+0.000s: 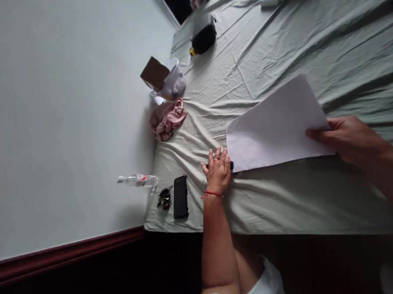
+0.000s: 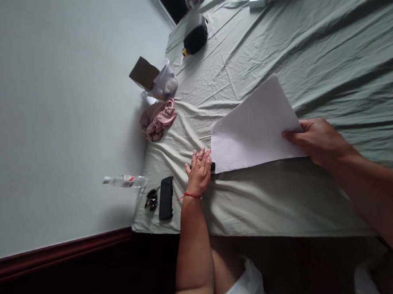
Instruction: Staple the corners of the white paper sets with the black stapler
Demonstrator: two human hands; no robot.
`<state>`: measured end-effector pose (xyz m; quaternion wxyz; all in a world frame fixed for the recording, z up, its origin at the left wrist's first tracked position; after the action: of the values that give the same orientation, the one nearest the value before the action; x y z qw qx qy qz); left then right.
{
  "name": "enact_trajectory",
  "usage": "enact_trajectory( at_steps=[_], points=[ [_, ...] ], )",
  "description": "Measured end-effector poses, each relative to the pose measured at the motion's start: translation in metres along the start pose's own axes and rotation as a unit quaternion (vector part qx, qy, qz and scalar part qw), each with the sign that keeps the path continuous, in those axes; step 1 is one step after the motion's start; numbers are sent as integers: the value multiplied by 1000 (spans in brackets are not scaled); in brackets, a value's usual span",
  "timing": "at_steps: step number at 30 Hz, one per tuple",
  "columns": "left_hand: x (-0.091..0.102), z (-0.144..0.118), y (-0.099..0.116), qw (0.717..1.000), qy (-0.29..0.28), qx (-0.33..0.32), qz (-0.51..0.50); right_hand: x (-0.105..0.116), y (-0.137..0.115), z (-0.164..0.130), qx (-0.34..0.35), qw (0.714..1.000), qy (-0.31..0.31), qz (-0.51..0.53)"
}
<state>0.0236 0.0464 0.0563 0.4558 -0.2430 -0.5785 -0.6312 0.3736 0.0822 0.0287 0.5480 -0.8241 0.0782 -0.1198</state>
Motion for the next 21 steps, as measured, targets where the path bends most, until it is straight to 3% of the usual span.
enact_trajectory(
  at_steps=[6, 9, 12, 15, 18, 21],
  points=[
    [-7, 2, 0, 997, 65, 32, -14, 0, -11, -11, -21, 999, 22, 10],
    [-3, 6, 1, 989, 131, 50, -39, 9, -20, -15, -4, 996, 77, 53],
    [12, 7, 9, 964, 238, 48, -111, 18, -26, -13, 13, 980, 132, 149],
    [28, 3, 19, 922, 328, 88, -186, 22, -28, -11, 9, 969, 134, 207],
    [28, -3, 26, 878, 310, 171, -321, 21, -25, -11, -20, 972, 98, 212],
    [21, -5, 28, 832, 220, 229, -454, 19, -21, -15, -54, 981, 39, 182]
  ],
)
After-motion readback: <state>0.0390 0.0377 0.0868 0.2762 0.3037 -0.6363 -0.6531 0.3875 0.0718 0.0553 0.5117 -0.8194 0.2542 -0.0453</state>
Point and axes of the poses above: each hand's wrist, its own z-axis towards the middle knuckle, its own x-axis out of the back of the hand, y = z × x, the point moved 3 cm from there along z, towards the middle knuckle, and after that the axes turned 11 degrees about y, right-handed, at the moved point
